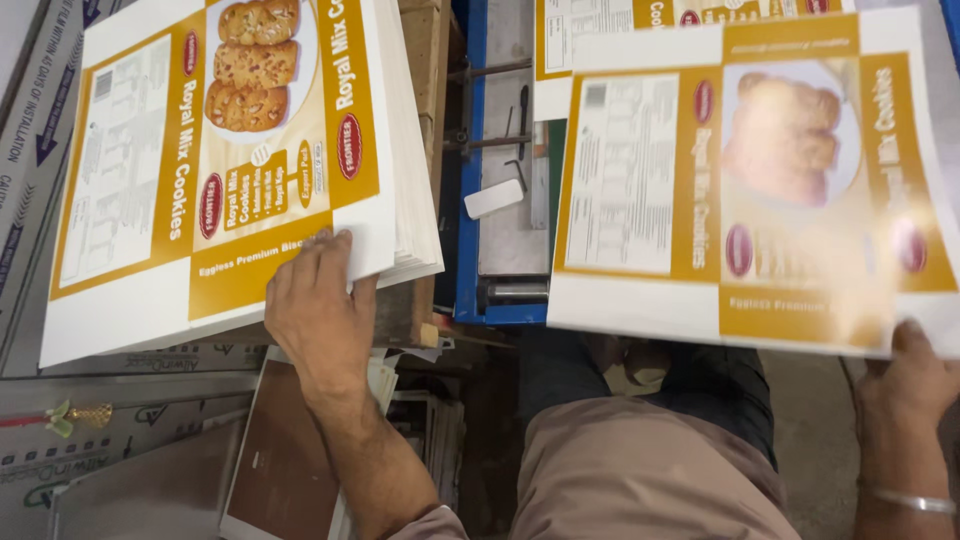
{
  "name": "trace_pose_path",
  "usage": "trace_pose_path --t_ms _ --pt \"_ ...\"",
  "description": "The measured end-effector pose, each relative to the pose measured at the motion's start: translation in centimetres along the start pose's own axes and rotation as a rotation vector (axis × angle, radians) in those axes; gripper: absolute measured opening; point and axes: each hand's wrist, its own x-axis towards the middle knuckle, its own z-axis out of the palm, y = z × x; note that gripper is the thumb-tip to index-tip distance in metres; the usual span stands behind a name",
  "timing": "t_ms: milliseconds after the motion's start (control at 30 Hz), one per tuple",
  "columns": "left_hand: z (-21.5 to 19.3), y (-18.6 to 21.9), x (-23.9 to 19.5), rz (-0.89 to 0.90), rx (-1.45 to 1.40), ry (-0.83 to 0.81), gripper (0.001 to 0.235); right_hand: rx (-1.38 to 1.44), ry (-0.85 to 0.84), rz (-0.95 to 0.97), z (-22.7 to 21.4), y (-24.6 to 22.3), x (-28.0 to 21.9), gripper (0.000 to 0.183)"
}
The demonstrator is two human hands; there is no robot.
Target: The person repeatedly picks up printed sheets from a stack on the left and places them onto a blue conveyor belt machine on the right. The sheets feature a 'Royal Mix Cookies' design. The person uses both hands to handle the sheets and guide them into the machine.
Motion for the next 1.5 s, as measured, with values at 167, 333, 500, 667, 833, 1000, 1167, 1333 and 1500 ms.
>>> trace_pose_path --t_ms 167,333,500,667,833,1000,1167,1333,1500 --pt "0.0 0.0 0.1 0.017 0.008 0.076 0.042 -0.181 0.042 -0.035 -2.5 -0.7 -6.8 0.055" --pt "0.3 -0.1 0.1 0.033 0.027 0.102 0.040 -0.213 0.016 -0.042 -3.0 -0.8 -8.2 0.040" --pt "0.2 -0.4 0.3 0.021 0.020 0.090 0.038 -0.280 -0.032 -0.138 -0.4 -0.5 -4.8 0.035" --pt "0.3 -0.5 0.4 0.019 -0.003 0.111 0.039 -0.133 -0.139 -0.244 2.5 1.1 -0.2 0.038" --pt "0.1 -0.4 0.4 0.016 0.016 0.101 0.036 -0.038 -0.047 -0.043 5.9 1.4 1.4 0.035" --pt "-0.1 -0.8 0.5 0.020 0.009 0.088 0.037 -0.083 -0.125 0.124 6.5 1.4 0.2 0.023" --pt "0.0 -0.7 0.7 -0.028 0.020 0.072 0.039 -0.153 -0.148 0.215 6.0 0.5 -2.0 0.022" --pt "-1.2 -1.1 1.1 0.016 -0.006 -0.033 0.045 -0.139 -0.199 0.301 5.3 1.1 -4.3 0.027" --pt "-2.6 -4.0 1.8 0.070 -0.271 -0.091 0.046 -0.182 -0.308 0.389 8.8 0.2 -5.6 0.035"
